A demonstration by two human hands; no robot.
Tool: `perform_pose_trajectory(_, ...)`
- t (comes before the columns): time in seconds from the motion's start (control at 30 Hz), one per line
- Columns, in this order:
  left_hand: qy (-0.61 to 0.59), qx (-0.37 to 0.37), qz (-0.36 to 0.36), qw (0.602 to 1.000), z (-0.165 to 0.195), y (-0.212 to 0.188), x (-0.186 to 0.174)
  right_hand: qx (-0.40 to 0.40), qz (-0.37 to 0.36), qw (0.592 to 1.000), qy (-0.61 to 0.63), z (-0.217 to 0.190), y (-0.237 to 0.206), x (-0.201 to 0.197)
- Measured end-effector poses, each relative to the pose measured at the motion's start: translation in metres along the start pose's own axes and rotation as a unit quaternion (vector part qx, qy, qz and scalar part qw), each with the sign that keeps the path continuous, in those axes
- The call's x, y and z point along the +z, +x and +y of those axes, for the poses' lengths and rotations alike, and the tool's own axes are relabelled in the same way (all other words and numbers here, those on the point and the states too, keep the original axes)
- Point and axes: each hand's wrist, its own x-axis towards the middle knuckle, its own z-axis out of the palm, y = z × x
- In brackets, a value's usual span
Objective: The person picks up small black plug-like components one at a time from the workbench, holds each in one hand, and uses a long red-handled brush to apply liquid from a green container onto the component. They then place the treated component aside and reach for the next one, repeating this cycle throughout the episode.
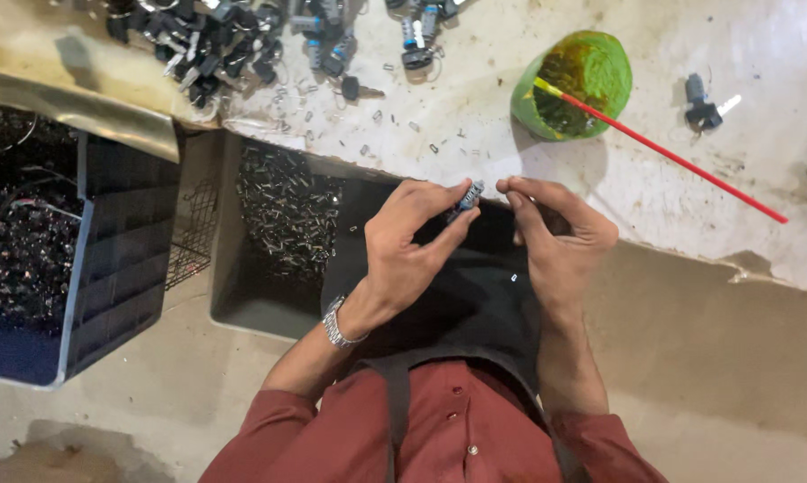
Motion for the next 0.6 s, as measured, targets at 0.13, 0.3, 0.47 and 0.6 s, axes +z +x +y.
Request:
perform_pose_trajectory(0.13,0.016,0.022,-0.034,0.999,-0.001,-0.005,0.009,-0.025,-0.020,0.998,0.062,0.007,-0.011,-0.004)
perform_pose_trajectory(0.3,0.013,0.021,-0.039,0.999,0.000,-0.012,0.014,-0.048,-0.018,0.998,0.029,0.005,-0.013,-0.003)
perform_pose_trajectory(0.47,0.056,0.067,-0.036,0.996,-0.002,-0.014,0.011,-0.104,-0.019,0.994,-0.040,0.002,-0.016,-0.006)
perform_pose_trajectory(0.6,0.101,0.129,-0.031,0.986,-0.001,-0.015,0.010,-0.064,-0.033,0.997,-0.006,0.005,-0.018,-0.011)
